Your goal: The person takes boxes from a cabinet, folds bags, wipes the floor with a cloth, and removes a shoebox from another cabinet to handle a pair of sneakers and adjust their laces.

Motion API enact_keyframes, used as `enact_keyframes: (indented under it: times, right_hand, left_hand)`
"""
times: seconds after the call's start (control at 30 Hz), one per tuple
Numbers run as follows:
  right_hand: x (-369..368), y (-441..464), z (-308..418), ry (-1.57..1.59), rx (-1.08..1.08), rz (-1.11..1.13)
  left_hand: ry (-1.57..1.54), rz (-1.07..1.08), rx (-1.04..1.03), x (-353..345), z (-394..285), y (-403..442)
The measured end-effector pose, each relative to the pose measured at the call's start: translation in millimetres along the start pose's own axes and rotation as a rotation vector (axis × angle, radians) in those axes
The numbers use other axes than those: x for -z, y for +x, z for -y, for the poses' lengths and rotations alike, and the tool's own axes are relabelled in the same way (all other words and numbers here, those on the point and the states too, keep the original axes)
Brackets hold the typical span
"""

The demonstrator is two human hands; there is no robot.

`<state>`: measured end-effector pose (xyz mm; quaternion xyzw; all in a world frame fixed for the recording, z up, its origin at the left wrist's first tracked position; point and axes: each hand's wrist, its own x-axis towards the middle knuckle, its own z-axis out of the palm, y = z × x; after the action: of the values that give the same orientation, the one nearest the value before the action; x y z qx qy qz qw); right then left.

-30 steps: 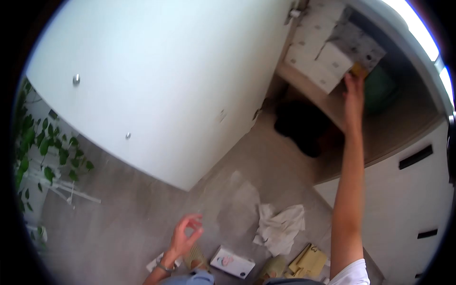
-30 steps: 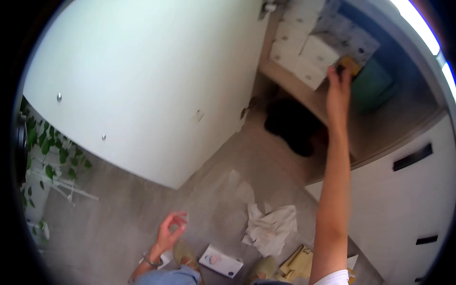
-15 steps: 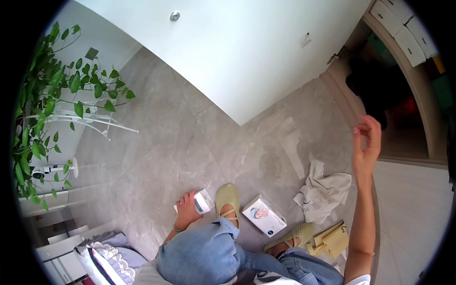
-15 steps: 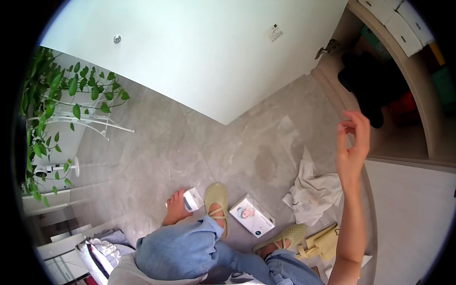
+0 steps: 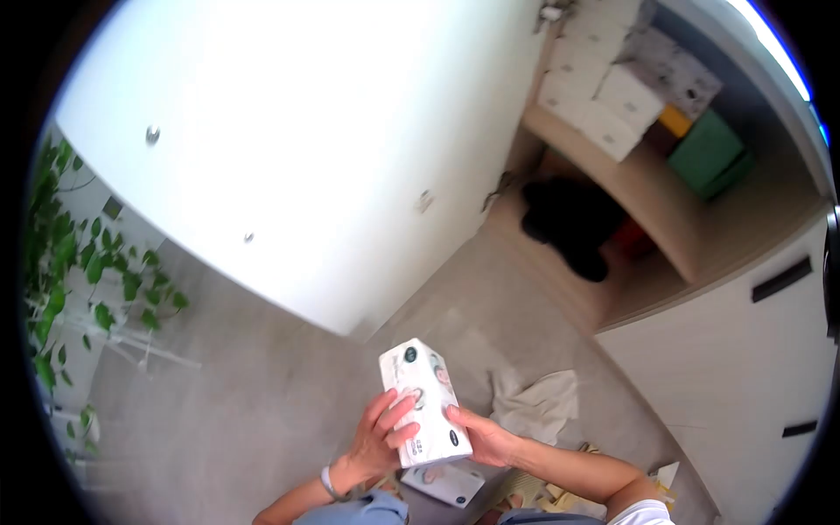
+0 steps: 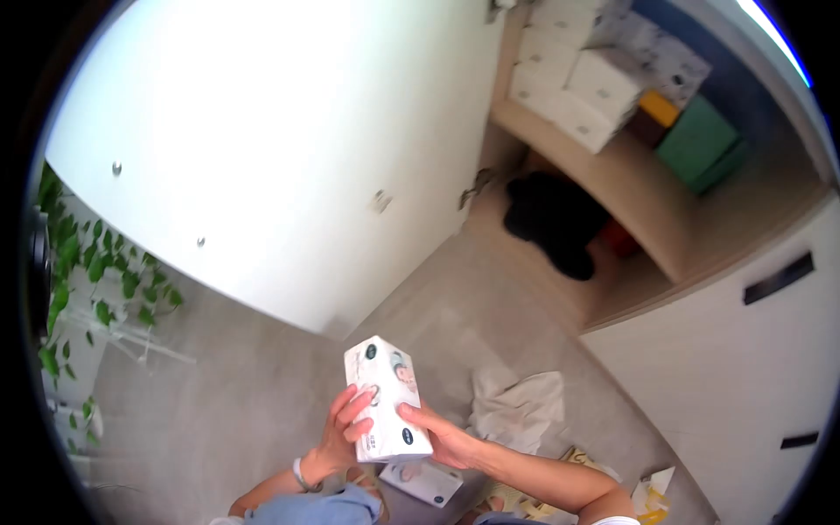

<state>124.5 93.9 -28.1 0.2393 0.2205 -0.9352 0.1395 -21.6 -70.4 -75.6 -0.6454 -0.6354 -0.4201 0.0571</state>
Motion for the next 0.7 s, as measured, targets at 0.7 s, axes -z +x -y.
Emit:
enact_keyframes:
  times: [0.7]
  right_hand:
    - [-40.6,-131.6,398.1,-0.582,1.771,-1.134]
  left_hand:
    - [-0.127,0.286,0.016,12.8,-23.6,51.8]
